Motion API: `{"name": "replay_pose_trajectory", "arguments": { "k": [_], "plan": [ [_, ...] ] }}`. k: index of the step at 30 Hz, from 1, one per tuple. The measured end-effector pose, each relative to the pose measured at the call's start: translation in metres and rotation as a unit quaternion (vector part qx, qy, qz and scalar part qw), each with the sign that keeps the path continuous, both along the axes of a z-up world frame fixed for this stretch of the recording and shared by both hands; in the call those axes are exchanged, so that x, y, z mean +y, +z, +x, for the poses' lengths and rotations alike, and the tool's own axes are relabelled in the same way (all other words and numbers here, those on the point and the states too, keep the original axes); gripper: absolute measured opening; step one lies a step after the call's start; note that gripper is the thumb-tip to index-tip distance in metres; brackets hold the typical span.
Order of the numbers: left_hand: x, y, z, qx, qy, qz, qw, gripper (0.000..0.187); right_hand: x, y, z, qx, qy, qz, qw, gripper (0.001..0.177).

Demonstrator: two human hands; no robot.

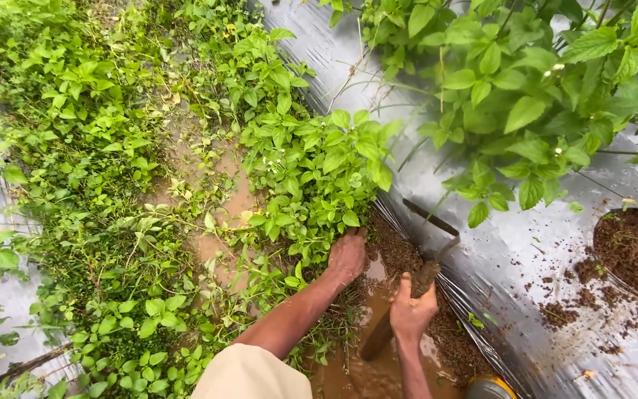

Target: The person walks through a muddy path between rows of plants and uses a hoe to remove weeds growing along the edges of the plastic mulch. The person repeatedly strikes the ground with the tool to loosen the soil and uproot the vegetation.

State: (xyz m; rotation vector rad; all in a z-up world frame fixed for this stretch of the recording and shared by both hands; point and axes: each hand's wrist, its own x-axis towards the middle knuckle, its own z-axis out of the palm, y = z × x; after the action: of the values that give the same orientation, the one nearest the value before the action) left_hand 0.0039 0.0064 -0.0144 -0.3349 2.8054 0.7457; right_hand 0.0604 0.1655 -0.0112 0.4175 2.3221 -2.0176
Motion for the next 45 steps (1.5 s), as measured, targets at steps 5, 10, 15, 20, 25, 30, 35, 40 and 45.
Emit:
{"name": "replay_pose_trajectory", "arguments": {
  "k": [5,10,15,20,25,30,35,40,45],
  "plan": [
    [0.0,0.018,0.007,-0.058,0.236,0.401,0.883,0.054,0.002,-0.015,0.004,-0.235,0.072,0.161,0.956,0.016],
    [-0.002,-0.014,0.002,-0.041,0.174,0.319,0.931,0.047,0.006,-0.002,0.0,-0.092,0.055,0.068,0.992,0.016],
    [0.001,0.004,0.009,-0.045,0.165,0.28,0.945,0.05,-0.008,-0.011,0.004,-0.15,0.036,0.02,0.988,0.013],
    [-0.001,-0.005,0.017,-0.038,-0.034,0.024,0.998,0.039,-0.003,0.0,0.005,-0.162,0.059,0.114,0.979,0.022],
    [-0.004,-0.014,0.021,-0.085,-0.024,0.065,0.994,0.03,-0.013,-0.01,0.002,-0.062,0.022,-0.008,0.998,0.018],
    [-0.006,-0.01,0.017,-0.069,0.003,0.064,0.996,0.032,-0.013,-0.028,0.01,-0.223,0.103,0.084,0.966,0.014],
    [-0.005,-0.005,0.016,-0.081,0.07,0.151,0.983,0.04,-0.007,-0.007,0.006,-0.023,0.061,0.031,0.997,0.018],
    [-0.006,-0.012,0.013,-0.081,0.018,0.074,0.994,0.049,-0.013,-0.022,0.002,-0.097,0.094,0.102,0.986,0.016],
    [-0.009,-0.003,0.019,-0.109,0.164,0.245,0.949,0.042,-0.001,-0.009,0.006,-0.199,0.102,0.173,0.959,0.018]
  ]
}}
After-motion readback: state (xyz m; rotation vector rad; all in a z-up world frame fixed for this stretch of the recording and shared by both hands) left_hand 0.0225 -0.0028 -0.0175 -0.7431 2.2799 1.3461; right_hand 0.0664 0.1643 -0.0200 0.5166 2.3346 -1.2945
